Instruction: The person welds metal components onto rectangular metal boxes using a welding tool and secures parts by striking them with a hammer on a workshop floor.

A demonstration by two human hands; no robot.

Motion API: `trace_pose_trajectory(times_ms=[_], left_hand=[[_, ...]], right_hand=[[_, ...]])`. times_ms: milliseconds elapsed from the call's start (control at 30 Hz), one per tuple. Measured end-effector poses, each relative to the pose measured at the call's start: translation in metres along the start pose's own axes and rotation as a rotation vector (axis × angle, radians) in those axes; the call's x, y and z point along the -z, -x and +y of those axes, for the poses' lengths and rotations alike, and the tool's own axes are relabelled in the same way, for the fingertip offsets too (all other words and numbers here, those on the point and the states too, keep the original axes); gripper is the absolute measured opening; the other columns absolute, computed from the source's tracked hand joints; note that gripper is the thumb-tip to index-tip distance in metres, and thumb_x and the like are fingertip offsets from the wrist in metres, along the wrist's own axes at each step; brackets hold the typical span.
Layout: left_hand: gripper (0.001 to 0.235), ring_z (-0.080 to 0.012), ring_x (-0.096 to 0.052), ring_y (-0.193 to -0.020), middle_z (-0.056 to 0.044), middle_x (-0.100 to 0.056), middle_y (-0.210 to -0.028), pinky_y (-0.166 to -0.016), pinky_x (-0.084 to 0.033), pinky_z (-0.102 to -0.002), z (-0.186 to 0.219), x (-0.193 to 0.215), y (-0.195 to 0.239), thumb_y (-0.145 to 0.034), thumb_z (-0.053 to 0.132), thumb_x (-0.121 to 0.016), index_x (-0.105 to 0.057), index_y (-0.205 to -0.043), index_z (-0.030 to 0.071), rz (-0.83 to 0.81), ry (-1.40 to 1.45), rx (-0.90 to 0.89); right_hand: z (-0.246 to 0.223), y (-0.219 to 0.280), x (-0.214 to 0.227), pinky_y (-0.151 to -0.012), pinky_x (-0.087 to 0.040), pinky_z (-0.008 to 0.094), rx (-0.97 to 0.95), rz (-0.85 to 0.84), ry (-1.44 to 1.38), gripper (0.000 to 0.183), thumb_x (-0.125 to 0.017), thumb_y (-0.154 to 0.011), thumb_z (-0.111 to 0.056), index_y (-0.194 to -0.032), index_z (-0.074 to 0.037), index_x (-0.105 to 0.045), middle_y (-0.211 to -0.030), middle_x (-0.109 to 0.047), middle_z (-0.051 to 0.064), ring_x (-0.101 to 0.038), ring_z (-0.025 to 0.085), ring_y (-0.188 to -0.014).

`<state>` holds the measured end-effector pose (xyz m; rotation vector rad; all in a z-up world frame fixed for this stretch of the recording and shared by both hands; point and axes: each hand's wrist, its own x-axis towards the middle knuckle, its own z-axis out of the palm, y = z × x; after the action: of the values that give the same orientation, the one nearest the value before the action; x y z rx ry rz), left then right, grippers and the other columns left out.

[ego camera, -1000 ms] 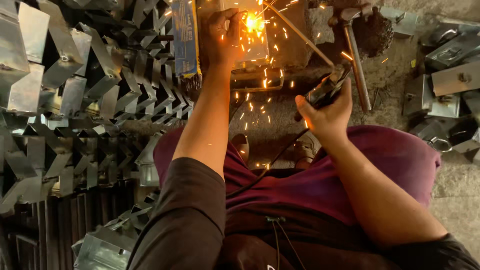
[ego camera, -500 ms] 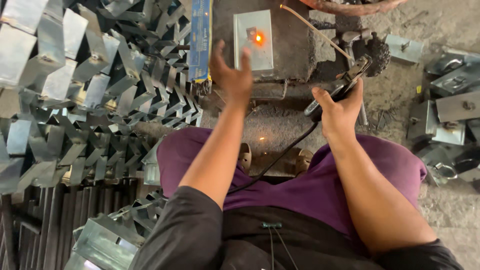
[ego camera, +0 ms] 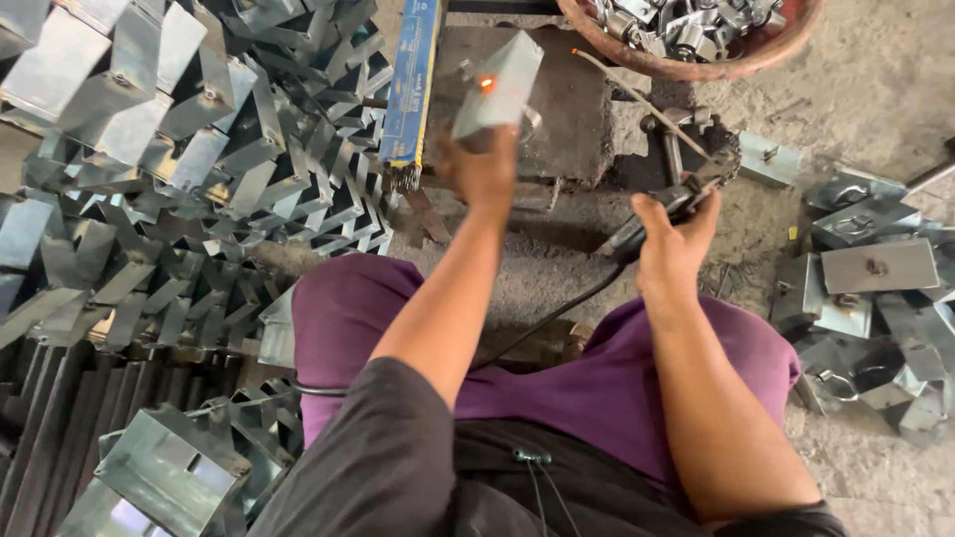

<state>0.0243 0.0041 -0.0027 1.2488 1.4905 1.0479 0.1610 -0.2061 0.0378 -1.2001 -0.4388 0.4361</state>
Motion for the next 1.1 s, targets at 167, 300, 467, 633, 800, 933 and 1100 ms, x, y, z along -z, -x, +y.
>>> trace_pose_trajectory(times_ms=[167,300,467,633,800,933,1100], left_hand=[[0.075,-0.0279,-0.048,-0.086,-0.014,-0.062,-0.106,-0.078,-0.038,-0.045,0.004,0.058,0.008,-0.093,0.071,-0.040,-0.062,-0.126,0.007,-0.704,1.195,0.603],[0.083,-0.0342,-0.054,-0.086,-0.019,-0.059,-0.093,-0.082,-0.045,-0.050,0.046,0.071,0.049,-0.083,0.074,-0.027,-0.056,-0.111,0.001,-0.731,1.093,0.692],[0.087,-0.0336,-0.054,-0.085,-0.020,-0.057,-0.093,-0.084,-0.046,-0.051,0.042,0.065,0.034,-0.082,0.074,-0.028,-0.054,-0.116,-0.002,-0.720,1.092,0.696],[0.078,-0.0362,-0.054,-0.083,-0.020,-0.058,-0.100,-0.074,-0.042,-0.057,-0.005,0.046,-0.049,-0.084,0.062,-0.052,-0.053,-0.133,0.001,-0.538,0.353,0.169],[0.112,-0.0480,-0.041,-0.135,-0.027,-0.045,-0.150,-0.109,-0.035,-0.054,0.011,0.082,-0.107,-0.072,0.045,-0.088,-0.027,-0.161,0.015,-0.637,-0.785,-0.720],[0.130,-0.0440,-0.045,-0.139,-0.025,-0.045,-0.152,-0.114,-0.037,-0.052,0.058,0.098,-0.106,-0.062,0.048,-0.092,-0.016,-0.163,0.019,-0.740,-1.277,-0.528],[0.124,-0.0439,-0.046,-0.140,-0.027,-0.047,-0.151,-0.114,-0.038,-0.053,0.100,0.105,-0.093,-0.058,0.049,-0.095,-0.031,-0.160,0.023,-0.778,-1.378,-0.383]], right_hand=[[0.012,-0.016,0.017,-0.083,-0.050,0.027,-0.020,0.098,-0.181,0.048,-0.075,-0.086,0.010,-0.126,-0.005,-0.053,-0.108,-0.057,0.003,-0.058,0.014,-0.096],[0.014,-0.019,0.018,-0.087,-0.052,0.028,-0.018,0.127,-0.208,0.045,-0.071,-0.088,0.009,-0.128,-0.002,-0.054,-0.113,-0.060,0.006,-0.061,0.016,-0.100],[0.001,-0.010,0.009,-0.065,-0.054,0.032,-0.011,0.076,-0.284,0.046,-0.067,-0.088,0.008,-0.130,-0.002,-0.052,-0.104,-0.061,0.009,-0.062,0.019,-0.077],[-0.015,-0.005,0.011,-0.065,-0.057,0.035,0.030,0.036,-0.215,0.043,-0.069,-0.094,0.007,-0.130,0.001,-0.048,-0.104,-0.060,0.009,-0.065,0.020,-0.078],[-0.019,0.001,0.018,-0.065,-0.052,0.030,-0.003,-0.030,0.061,0.044,-0.077,-0.091,0.001,-0.127,-0.003,-0.051,-0.095,-0.059,0.004,-0.060,0.015,-0.075],[-0.016,0.010,0.009,-0.072,-0.049,0.026,-0.023,-0.071,0.251,0.044,-0.082,-0.086,-0.002,-0.124,-0.002,-0.058,-0.097,-0.062,0.002,-0.059,0.011,-0.082],[-0.021,0.019,-0.003,-0.082,-0.054,0.026,-0.014,-0.129,0.265,0.048,-0.082,-0.082,-0.003,-0.124,0.000,-0.059,-0.106,-0.068,0.003,-0.064,0.011,-0.092]])
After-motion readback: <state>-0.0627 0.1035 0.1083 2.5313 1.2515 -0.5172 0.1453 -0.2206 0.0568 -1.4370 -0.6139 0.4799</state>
